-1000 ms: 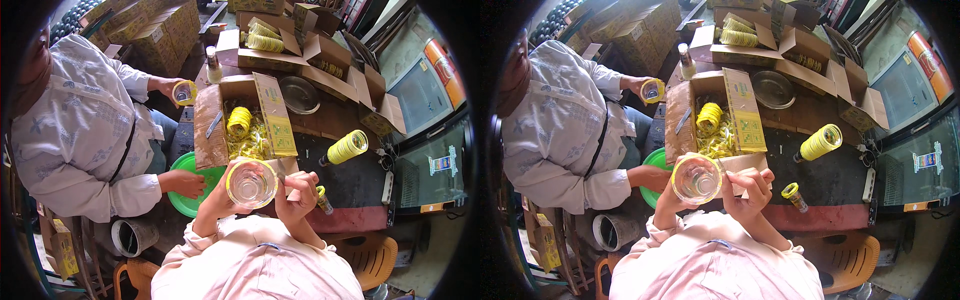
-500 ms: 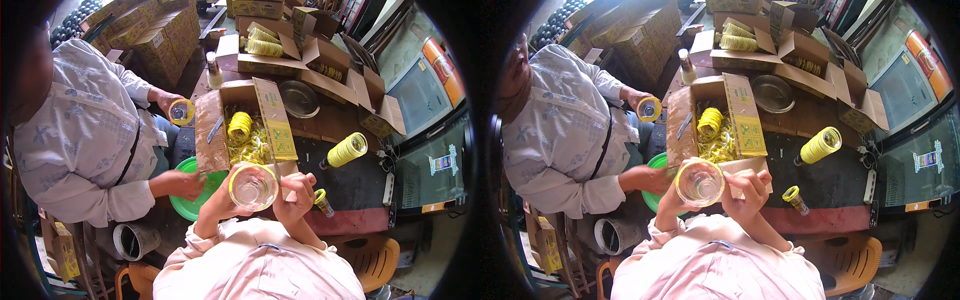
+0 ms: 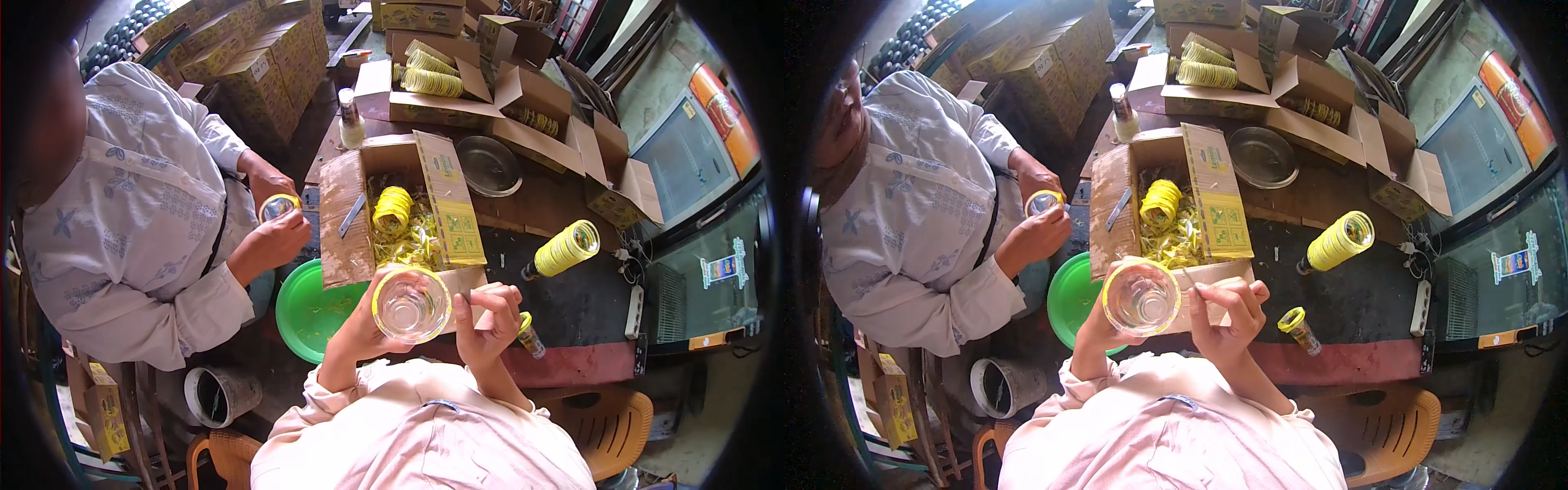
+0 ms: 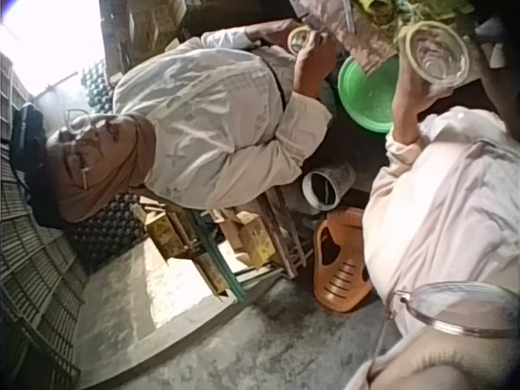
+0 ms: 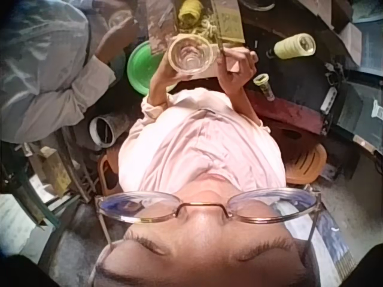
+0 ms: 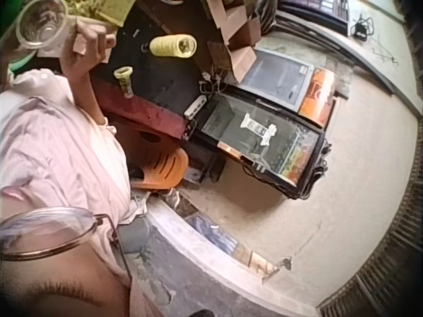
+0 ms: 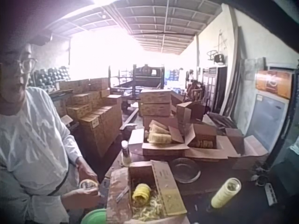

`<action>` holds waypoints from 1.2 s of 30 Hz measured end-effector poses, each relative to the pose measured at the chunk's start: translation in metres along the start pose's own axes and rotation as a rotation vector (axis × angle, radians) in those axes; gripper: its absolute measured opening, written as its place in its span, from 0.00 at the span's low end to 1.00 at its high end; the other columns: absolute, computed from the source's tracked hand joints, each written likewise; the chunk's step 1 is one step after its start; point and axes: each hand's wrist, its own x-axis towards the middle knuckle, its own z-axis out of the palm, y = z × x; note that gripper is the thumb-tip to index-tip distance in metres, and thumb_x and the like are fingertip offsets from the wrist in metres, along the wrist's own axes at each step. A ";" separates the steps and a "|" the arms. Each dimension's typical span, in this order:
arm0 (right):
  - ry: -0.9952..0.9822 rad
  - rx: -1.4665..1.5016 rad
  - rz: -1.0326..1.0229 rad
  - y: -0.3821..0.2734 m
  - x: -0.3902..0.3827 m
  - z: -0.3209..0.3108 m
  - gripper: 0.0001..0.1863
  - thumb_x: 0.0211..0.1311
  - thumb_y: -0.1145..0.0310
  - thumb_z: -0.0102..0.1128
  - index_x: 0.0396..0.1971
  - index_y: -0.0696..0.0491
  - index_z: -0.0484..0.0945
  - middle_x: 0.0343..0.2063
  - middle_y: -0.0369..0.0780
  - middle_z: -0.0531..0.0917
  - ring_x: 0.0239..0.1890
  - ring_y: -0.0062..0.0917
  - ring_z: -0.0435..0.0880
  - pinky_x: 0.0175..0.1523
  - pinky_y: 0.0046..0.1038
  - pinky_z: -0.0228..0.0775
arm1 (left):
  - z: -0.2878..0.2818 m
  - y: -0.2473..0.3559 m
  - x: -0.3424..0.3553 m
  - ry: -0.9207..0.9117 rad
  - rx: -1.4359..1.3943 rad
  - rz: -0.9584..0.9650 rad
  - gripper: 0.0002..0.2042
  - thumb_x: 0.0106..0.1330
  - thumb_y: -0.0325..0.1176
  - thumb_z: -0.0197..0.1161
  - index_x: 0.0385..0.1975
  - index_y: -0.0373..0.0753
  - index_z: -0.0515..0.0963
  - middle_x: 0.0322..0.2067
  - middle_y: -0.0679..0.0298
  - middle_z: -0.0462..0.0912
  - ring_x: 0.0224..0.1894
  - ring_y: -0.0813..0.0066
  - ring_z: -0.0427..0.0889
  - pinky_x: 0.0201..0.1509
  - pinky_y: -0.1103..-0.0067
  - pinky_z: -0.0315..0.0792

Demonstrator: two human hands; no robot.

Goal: The person picks up yellow labels from a box and applies them to clear plastic cups before stacking the finished cups on a table.

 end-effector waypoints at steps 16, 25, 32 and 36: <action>-0.065 0.096 0.083 -0.006 -0.019 -0.022 0.09 0.42 0.77 0.67 0.26 0.51 0.78 0.20 0.33 0.78 0.23 0.19 0.75 0.36 0.23 0.53 | 0.013 -0.004 -0.018 0.320 0.399 0.083 0.37 0.41 0.25 0.74 0.45 0.39 0.51 0.42 0.58 0.71 0.43 0.68 0.75 0.49 0.74 0.69; -0.494 0.225 0.178 -0.025 -0.032 -0.023 0.09 0.41 0.76 0.66 0.25 0.50 0.80 0.20 0.30 0.80 0.22 0.14 0.77 0.34 0.22 0.52 | 0.016 -0.002 -0.034 0.450 0.502 0.086 0.33 0.45 0.27 0.72 0.45 0.38 0.53 0.40 0.57 0.71 0.40 0.69 0.76 0.41 0.76 0.72; -0.395 0.202 0.314 -0.013 -0.038 -0.020 0.06 0.42 0.77 0.65 0.24 0.53 0.80 0.18 0.34 0.79 0.20 0.18 0.77 0.34 0.22 0.58 | 0.010 -0.002 -0.048 0.480 0.630 0.076 0.37 0.42 0.27 0.74 0.47 0.41 0.52 0.43 0.56 0.68 0.45 0.69 0.73 0.47 0.76 0.70; -0.439 0.454 0.448 -0.027 -0.041 -0.019 0.07 0.41 0.80 0.65 0.24 0.55 0.79 0.19 0.35 0.79 0.21 0.18 0.77 0.34 0.22 0.61 | 0.008 0.005 -0.048 0.493 0.651 0.116 0.35 0.43 0.27 0.73 0.45 0.40 0.52 0.42 0.56 0.70 0.43 0.67 0.75 0.44 0.75 0.71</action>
